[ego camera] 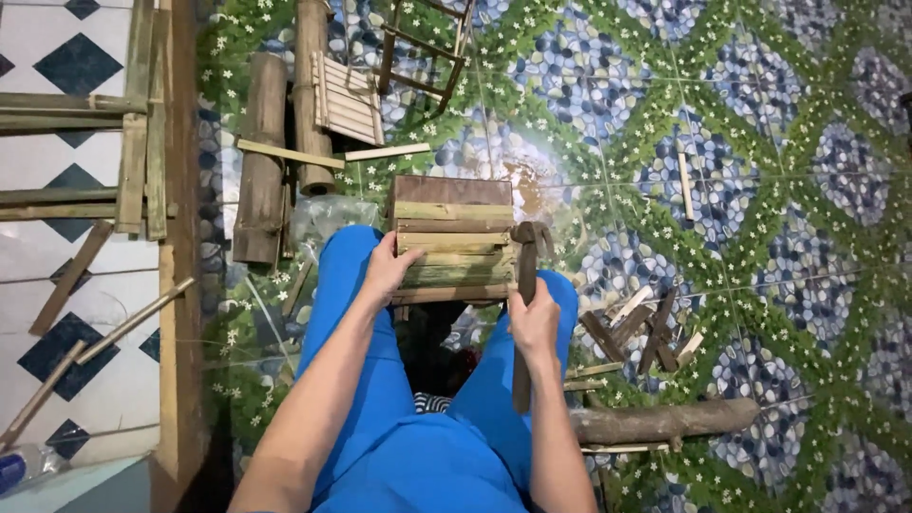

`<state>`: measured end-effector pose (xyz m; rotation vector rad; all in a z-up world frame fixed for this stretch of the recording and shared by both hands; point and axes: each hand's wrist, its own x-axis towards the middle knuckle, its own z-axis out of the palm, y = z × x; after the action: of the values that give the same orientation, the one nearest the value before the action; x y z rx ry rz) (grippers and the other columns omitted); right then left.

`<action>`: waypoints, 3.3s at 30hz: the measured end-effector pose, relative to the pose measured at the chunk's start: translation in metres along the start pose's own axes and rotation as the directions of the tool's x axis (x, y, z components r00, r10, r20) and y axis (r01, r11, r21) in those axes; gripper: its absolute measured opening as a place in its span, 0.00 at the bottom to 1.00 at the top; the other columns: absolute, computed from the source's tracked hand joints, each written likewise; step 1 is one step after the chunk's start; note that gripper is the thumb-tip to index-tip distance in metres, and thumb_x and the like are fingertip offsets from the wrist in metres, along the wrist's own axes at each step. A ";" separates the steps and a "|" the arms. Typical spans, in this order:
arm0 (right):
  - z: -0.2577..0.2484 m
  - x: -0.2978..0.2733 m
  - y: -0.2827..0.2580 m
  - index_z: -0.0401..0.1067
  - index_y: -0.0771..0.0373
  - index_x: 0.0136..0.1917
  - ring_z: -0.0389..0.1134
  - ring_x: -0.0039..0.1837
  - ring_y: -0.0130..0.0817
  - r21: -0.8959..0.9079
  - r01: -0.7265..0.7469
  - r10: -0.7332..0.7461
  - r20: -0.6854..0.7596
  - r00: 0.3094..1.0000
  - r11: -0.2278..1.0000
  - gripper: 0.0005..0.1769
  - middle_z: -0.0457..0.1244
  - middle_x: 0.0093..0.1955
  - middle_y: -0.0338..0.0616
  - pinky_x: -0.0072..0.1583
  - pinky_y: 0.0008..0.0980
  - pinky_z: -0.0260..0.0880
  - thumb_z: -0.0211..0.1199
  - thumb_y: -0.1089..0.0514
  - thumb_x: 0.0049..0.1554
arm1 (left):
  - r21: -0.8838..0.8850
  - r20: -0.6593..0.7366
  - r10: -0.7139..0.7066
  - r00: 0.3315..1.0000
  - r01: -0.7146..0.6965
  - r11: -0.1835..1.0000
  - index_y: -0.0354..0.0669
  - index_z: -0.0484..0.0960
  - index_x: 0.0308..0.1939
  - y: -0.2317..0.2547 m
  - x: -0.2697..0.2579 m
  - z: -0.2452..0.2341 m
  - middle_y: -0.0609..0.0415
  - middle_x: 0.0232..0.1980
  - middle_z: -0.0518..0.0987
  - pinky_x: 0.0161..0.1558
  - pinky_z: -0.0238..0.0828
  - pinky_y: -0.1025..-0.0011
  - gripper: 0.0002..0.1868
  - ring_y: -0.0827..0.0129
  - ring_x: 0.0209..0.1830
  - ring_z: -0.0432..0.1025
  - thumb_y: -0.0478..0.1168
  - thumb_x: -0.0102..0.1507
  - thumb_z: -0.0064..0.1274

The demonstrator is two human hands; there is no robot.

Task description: Hammering nails into bamboo slats to assemble a small structure on the floor.

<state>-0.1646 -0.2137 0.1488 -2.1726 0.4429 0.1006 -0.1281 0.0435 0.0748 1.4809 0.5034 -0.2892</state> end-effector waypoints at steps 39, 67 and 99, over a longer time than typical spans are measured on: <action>0.008 0.054 -0.009 0.70 0.67 0.43 0.68 0.24 0.40 -0.021 0.042 -0.042 0.026 0.999 0.999 0.05 0.65 0.25 0.55 0.30 0.39 0.69 0.57 0.62 0.54 | -0.152 -0.135 0.050 0.990 -0.070 0.986 0.25 0.67 0.72 -0.049 0.045 0.006 0.32 0.71 0.70 0.71 0.61 0.49 0.34 0.43 0.73 0.64 0.49 0.71 0.53; 0.024 -0.050 -0.012 0.73 0.71 0.54 0.70 0.27 0.39 0.015 -0.045 0.040 0.222 0.974 0.999 0.10 0.68 0.29 0.56 0.29 0.37 0.72 0.60 0.64 0.60 | -0.102 -0.140 -0.006 0.990 -0.008 0.995 0.32 0.70 0.73 -0.022 0.025 0.004 0.38 0.71 0.71 0.71 0.62 0.54 0.32 0.49 0.74 0.64 0.50 0.71 0.53; -0.011 -0.071 0.018 0.71 0.64 0.35 0.67 0.22 0.37 0.105 -0.099 0.097 0.019 0.995 0.990 0.08 0.64 0.22 0.51 0.28 0.35 0.65 0.64 0.65 0.56 | -0.124 -0.047 0.106 0.993 -0.111 0.986 0.23 0.57 0.75 -0.018 -0.005 0.007 0.24 0.71 0.66 0.71 0.62 0.46 0.47 0.39 0.76 0.57 0.33 0.59 0.68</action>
<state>-0.2385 -0.2128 0.1581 -2.0453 0.5356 0.1434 -0.1397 0.0345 0.0617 1.3873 0.4635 -0.1388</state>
